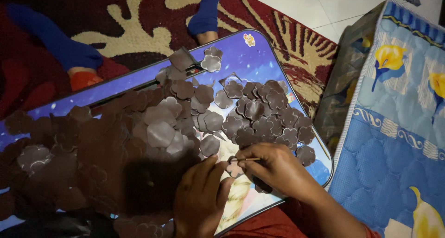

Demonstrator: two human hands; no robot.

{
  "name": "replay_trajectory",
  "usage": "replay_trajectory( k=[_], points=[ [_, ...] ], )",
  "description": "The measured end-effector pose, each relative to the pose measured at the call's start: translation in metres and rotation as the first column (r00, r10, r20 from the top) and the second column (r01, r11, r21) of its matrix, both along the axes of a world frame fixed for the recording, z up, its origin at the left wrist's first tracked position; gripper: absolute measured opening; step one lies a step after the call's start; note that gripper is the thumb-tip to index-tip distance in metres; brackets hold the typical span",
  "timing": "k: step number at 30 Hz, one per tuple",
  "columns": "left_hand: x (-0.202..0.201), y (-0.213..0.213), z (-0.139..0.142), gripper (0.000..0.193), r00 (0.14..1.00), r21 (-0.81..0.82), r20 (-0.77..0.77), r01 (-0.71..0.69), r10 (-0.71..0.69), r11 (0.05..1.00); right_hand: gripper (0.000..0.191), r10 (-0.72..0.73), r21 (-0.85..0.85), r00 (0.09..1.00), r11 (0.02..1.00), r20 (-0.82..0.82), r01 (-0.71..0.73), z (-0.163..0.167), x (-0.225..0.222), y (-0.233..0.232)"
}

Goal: The person sits on the floor and uses a small stick to trace or mark the edges of flower-shaped paper cutouts on a tray. They handle the cutouts one at a time, turning them over and placing them back on the tray.

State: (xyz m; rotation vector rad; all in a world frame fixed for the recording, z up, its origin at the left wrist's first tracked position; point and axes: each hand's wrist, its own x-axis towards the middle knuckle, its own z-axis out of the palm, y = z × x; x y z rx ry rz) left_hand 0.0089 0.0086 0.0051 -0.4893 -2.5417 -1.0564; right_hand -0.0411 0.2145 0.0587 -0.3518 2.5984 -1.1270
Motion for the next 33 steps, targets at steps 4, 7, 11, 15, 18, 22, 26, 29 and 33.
replay_trajectory(
  k=[4, 7, 11, 15, 18, 22, 26, 29, 33],
  points=[
    [0.001, 0.0, -0.002, 0.037, 1.0, -0.041, -0.005, -0.012, 0.012, 0.999, 0.023, -0.085, 0.04, 0.996, 0.996, 0.008, 0.084, 0.0, 0.003, 0.004],
    [0.001, 0.001, -0.003, 0.036, 0.999, -0.054, 0.03, -0.01, 0.012, 0.998, 0.023, -0.103, 0.068, 0.994, 0.993, 0.038, 0.1, 0.002, 0.006, 0.011],
    [0.001, 0.002, -0.003, 0.035, 0.999, -0.072, 0.034, -0.032, 0.035, 0.997, 0.023, -0.062, 0.078, 0.998, 0.995, -0.003, 0.062, 0.002, 0.009, 0.012],
    [0.003, 0.004, -0.001, 0.034, 0.997, -0.087, -0.002, -0.079, 0.079, 0.993, 0.024, -0.051, 0.067, 0.999, 0.996, -0.018, 0.052, 0.003, 0.009, 0.01],
    [0.003, 0.004, 0.001, 0.034, 0.996, -0.079, 0.038, -0.072, 0.075, 0.994, 0.025, -0.064, 0.088, 0.998, 0.994, 0.001, 0.063, 0.004, 0.01, 0.008],
    [0.002, 0.003, 0.001, 0.033, 0.997, -0.074, 0.026, -0.071, 0.073, 0.995, 0.027, -0.031, 0.11, 0.999, 0.993, -0.037, 0.034, 0.003, 0.009, 0.007],
    [0.002, 0.003, 0.002, 0.032, 0.998, -0.07, 0.025, -0.064, 0.066, 0.996, 0.027, -0.008, 0.092, 0.999, 0.996, -0.05, 0.013, 0.003, 0.01, 0.009],
    [0.003, 0.003, 0.003, 0.031, 0.997, -0.064, 0.041, -0.059, 0.061, 0.996, 0.028, -0.009, 0.1, 0.999, 0.995, -0.033, 0.012, 0.002, 0.01, 0.01],
    [0.003, 0.003, 0.003, 0.032, 0.997, -0.07, 0.036, -0.066, 0.069, 0.995, 0.028, 0.012, 0.1, 0.999, 0.995, -0.049, -0.007, 0.003, 0.009, 0.011]
  ],
)
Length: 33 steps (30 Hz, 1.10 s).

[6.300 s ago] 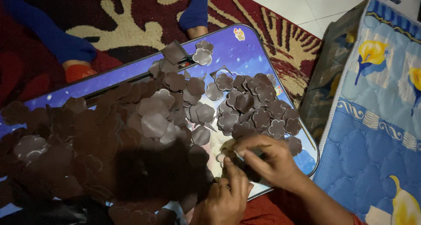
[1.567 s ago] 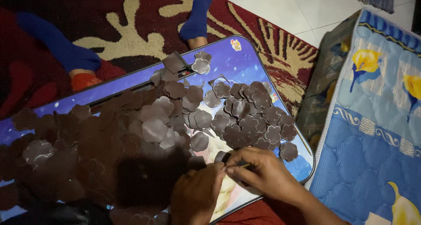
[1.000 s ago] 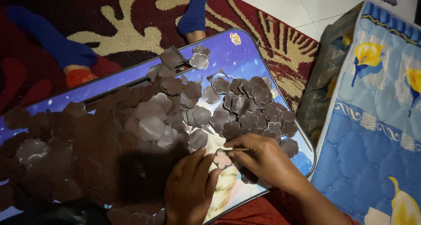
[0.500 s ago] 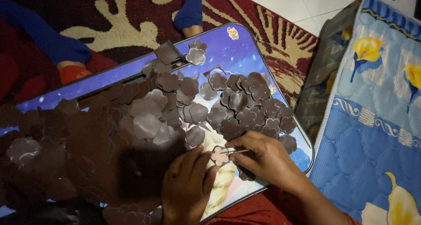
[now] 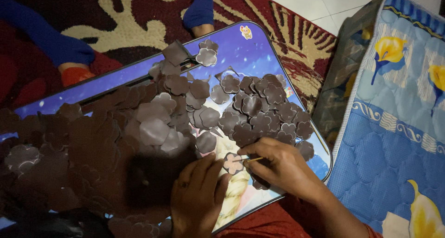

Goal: The person sits on the floor and uses a small stick to trace or mark the edges of flower-shaped paper cutouts on a tray. They handle the cutouts one at a time, turning them over and placing them back on the tray.

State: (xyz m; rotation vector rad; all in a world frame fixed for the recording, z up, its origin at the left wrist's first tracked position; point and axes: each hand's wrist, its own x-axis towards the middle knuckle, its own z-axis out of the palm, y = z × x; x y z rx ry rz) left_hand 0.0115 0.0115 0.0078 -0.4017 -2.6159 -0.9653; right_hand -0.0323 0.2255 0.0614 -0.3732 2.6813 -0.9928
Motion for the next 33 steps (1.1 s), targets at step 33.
replay_trajectory(
  k=[33],
  points=[
    [0.0, 0.0009, 0.0045, 0.031, 1.0, -0.035, 0.02, -0.01, 0.01, 0.999, 0.03, -0.014, -0.026, 0.996, 1.0, 0.09, 0.017, 0.004, -0.0005, -0.0013]
  ],
)
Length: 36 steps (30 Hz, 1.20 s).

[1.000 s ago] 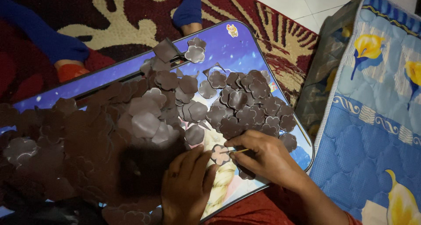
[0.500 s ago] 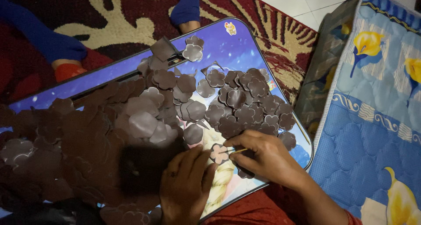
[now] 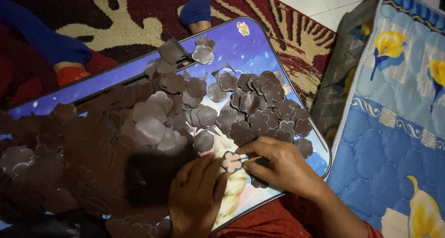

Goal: The person sits on the floor and uses a small stick to trace or mark the edges of flower-shaped paper cutouts on a tray. They handle the cutouts one at a time, turning them over and placing them back on the tray.

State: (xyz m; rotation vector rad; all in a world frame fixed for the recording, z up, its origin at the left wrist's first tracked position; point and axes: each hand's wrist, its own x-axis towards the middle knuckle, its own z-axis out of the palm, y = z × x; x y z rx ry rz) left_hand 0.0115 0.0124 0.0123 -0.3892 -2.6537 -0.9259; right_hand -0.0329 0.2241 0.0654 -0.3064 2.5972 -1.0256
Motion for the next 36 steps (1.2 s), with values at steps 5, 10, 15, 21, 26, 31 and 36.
replay_trajectory(
  k=[5, 10, 15, 21, 26, 31, 36],
  points=[
    [0.0, 0.0, 0.0, 0.031, 1.0, -0.005, -0.003, -0.007, 0.007, 1.0, 0.029, 0.023, -0.01, 0.999, 1.0, -0.046, -0.024, -0.001, -0.001, 0.001],
    [0.0, 0.001, 0.001, 0.031, 1.0, -0.002, -0.018, -0.011, 0.01, 1.0, 0.029, 0.01, 0.029, 1.0, 1.0, -0.023, -0.01, -0.001, 0.0, 0.001],
    [-0.002, -0.003, 0.003, 0.029, 0.999, 0.042, 0.011, 0.043, -0.043, 0.998, 0.029, 0.009, 0.004, 1.0, 1.0, 0.001, -0.009, -0.001, -0.001, 0.002],
    [-0.001, 0.001, 0.004, 0.029, 1.0, 0.02, -0.009, -0.002, 0.002, 1.0, 0.03, 0.027, -0.006, 0.999, 1.0, -0.044, -0.027, -0.001, 0.001, 0.002],
    [-0.001, 0.001, 0.003, 0.029, 1.0, 0.0, -0.02, 0.001, -0.001, 1.0, 0.029, 0.033, 0.019, 0.999, 0.999, -0.043, -0.032, 0.0, 0.0, 0.002],
    [-0.001, 0.002, 0.004, 0.027, 0.999, -0.027, -0.039, -0.009, 0.008, 1.0, 0.026, 0.019, 0.045, 0.996, 0.999, -0.086, -0.015, -0.002, 0.002, -0.003],
    [0.001, 0.002, 0.003, 0.028, 1.0, -0.048, -0.021, -0.016, 0.015, 0.999, 0.028, 0.021, 0.037, 0.964, 0.999, -0.266, -0.012, -0.004, 0.01, -0.011]
  ],
)
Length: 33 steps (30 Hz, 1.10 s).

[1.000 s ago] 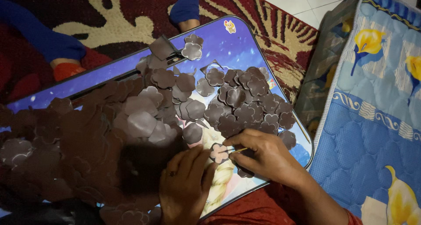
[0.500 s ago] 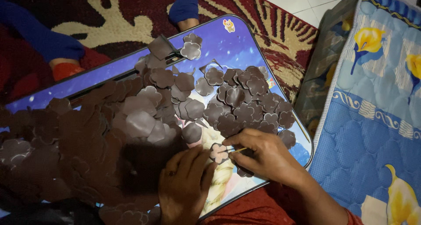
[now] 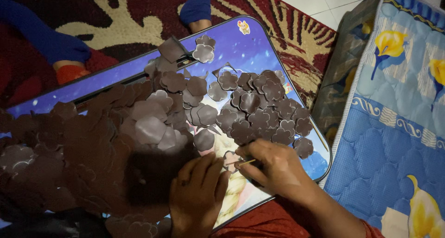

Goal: The person sits on the floor and uses a small stick to trace or mark the edges of flower-shaped paper cutouts on a tray. They handle the cutouts one at a time, turning them over and placing them back on the tray.

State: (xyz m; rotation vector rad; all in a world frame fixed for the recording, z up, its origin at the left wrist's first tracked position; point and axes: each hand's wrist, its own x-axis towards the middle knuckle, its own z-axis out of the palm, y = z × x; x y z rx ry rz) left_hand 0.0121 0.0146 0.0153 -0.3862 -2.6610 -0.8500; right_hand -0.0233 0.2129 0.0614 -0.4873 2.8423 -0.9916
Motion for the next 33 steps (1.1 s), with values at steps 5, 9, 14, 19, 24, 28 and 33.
replay_trajectory(
  k=[5, 9, 14, 19, 24, 28, 33],
  points=[
    [-0.002, 0.003, -0.01, 0.019, 0.993, -0.044, 0.017, 0.12, -0.12, 0.992, 0.027, -0.016, 0.07, 0.998, 0.998, 0.061, 0.012, -0.003, -0.001, 0.001],
    [0.004, 0.004, -0.018, 0.04, 0.975, -0.042, -0.042, 0.216, -0.218, 0.975, 0.028, -0.01, 0.028, 0.996, 1.0, 0.084, 0.008, -0.006, 0.001, 0.006],
    [0.014, 0.004, -0.023, 0.06, 0.96, -0.194, 0.008, 0.276, -0.28, 0.941, 0.028, 0.05, -0.311, 0.979, 0.95, 0.199, 0.015, -0.002, -0.011, 0.042],
    [0.019, 0.014, -0.032, 0.047, 0.974, -0.196, -0.063, 0.202, -0.218, 0.96, 0.041, -0.012, -0.436, 0.987, 0.896, 0.159, 0.081, -0.009, -0.007, 0.051],
    [0.021, 0.024, -0.048, 0.046, 0.977, -0.316, -0.04, 0.187, -0.21, 0.93, 0.026, 0.046, -0.323, 0.978, 0.946, 0.201, 0.022, -0.012, -0.01, 0.032],
    [0.026, 0.024, -0.052, 0.044, 0.972, -0.299, 0.022, 0.23, -0.234, 0.926, 0.021, 0.185, -0.351, 0.951, 0.932, 0.246, -0.09, -0.006, -0.015, 0.016],
    [0.026, 0.022, -0.05, 0.035, 0.968, -0.301, 0.004, 0.239, -0.249, 0.923, 0.015, 0.34, -0.447, 0.934, 0.856, 0.109, -0.259, -0.004, -0.021, 0.01]
  ],
)
